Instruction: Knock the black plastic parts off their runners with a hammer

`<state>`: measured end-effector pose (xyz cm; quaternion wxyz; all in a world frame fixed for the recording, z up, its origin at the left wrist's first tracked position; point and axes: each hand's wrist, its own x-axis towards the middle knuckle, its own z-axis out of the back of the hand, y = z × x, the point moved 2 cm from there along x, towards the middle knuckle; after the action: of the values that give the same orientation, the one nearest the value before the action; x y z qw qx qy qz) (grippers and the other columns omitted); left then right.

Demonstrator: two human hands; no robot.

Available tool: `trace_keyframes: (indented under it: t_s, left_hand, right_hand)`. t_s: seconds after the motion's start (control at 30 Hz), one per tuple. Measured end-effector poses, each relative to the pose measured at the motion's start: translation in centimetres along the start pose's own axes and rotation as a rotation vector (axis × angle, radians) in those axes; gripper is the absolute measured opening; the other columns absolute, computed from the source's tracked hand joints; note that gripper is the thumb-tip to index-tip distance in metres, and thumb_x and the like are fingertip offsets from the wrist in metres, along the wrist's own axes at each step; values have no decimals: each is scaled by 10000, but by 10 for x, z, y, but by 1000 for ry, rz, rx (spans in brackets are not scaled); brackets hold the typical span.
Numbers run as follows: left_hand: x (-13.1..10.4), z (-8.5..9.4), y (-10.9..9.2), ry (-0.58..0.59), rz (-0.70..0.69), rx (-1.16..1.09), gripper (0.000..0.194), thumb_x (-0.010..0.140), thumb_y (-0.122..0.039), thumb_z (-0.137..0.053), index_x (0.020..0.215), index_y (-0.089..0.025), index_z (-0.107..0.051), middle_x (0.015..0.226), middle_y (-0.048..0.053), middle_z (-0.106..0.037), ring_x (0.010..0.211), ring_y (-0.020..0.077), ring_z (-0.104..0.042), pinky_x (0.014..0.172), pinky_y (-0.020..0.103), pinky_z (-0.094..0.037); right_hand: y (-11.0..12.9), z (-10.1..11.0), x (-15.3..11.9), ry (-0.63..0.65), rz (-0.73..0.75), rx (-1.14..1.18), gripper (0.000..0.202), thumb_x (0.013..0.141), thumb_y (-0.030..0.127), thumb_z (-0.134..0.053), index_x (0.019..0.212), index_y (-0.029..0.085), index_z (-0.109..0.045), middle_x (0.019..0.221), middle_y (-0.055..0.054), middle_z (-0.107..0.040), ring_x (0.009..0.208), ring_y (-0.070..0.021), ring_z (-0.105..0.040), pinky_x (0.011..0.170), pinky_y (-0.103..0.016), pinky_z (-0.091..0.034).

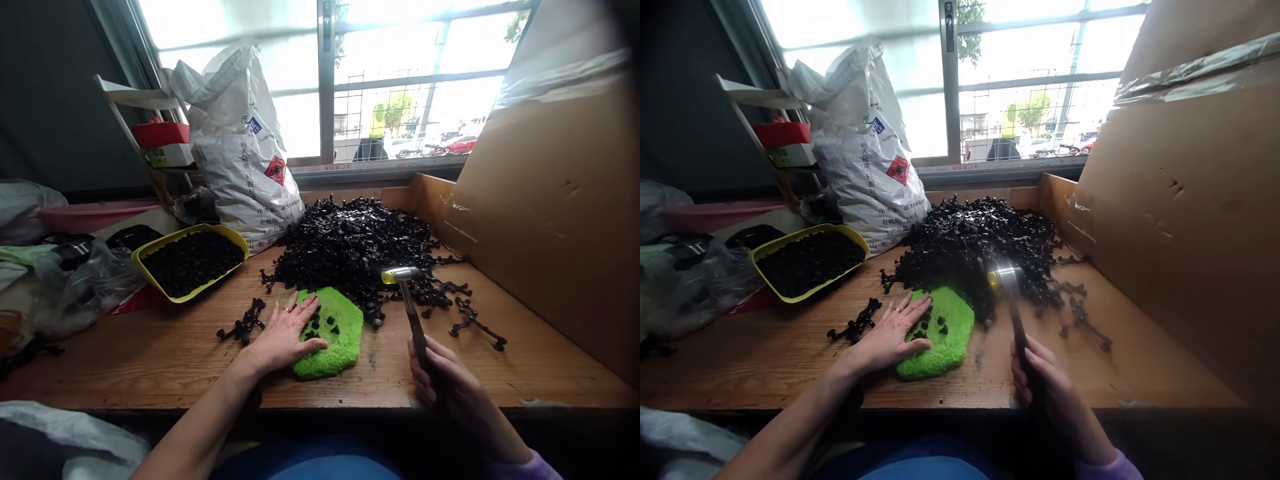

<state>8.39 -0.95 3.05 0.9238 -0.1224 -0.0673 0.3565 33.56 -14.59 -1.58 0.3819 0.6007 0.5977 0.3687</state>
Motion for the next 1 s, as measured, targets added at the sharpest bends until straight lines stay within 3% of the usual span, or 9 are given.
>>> trace_keyframes:
  t_s: [0.2,0.33,0.53,0.6,0.7,0.8,0.87,1.0]
  left_hand:
    - [19,1,-14,35,-154,27,896,654,-754,-445,1406,-317,-227,1494,54,-173,1355,378,-52,993,652,107]
    - [27,-1,-24,62,-248,3,953,615,-776,-458,1412,-325,-193,1485,52,-206,1352,383,-72,952,651,193]
    - [37,6,-34,96,-332,-86,968,624,-709,-548,1418,-341,-134,1494,43,-175,1353,387,-45,970,666,133]
    - [34,15,-26,-3,-301,-151,850,711,-638,-531,1414,-348,-151,1491,34,-192,1357,349,-103,1008,645,80]
    - [22,28,3,-333,-127,-256,532,864,-453,-435,1360,-288,-339,1401,58,-392,1287,265,-327,1065,532,-168]
    - [1,31,32,-603,40,-295,291,871,-275,-448,1118,-190,-578,1103,83,-611,1042,213,-539,929,384,-405]
    - [-11,27,38,-633,32,-280,231,842,-181,-461,1016,-184,-614,1005,66,-625,972,195,-555,882,348,-429]
    - [-17,13,18,-504,-135,-178,279,828,-134,-471,1063,-214,-599,1067,48,-595,1012,192,-512,901,349,-392]
  right_hand:
    - [0,3,1,34,-33,10,187,885,344,-418,897,189,-521,570,31,-442,408,-85,-373,402,-229,-263]
    - [-1,5,2,39,-68,55,187,885,339,-422,900,192,-537,578,22,-457,416,-88,-387,407,-231,-267]
    - [1,2,1,-23,-80,60,178,870,352,-449,873,199,-540,559,21,-452,405,-91,-374,405,-235,-257]
    - [2,1,1,-22,-81,56,176,860,362,-470,875,202,-542,562,22,-453,409,-93,-379,405,-233,-267]
    - [1,2,1,24,-81,69,170,864,349,-469,895,203,-550,576,21,-457,419,-92,-391,406,-228,-283]
    - [0,4,2,43,-84,98,185,888,320,-420,912,195,-555,584,16,-455,427,-91,-398,408,-226,-289]
    - [-1,4,2,45,-84,109,196,896,309,-401,915,190,-556,583,14,-454,427,-91,-399,408,-227,-291]
    - [0,5,2,45,-73,99,210,904,295,-381,921,183,-558,589,10,-458,429,-91,-398,409,-230,-290]
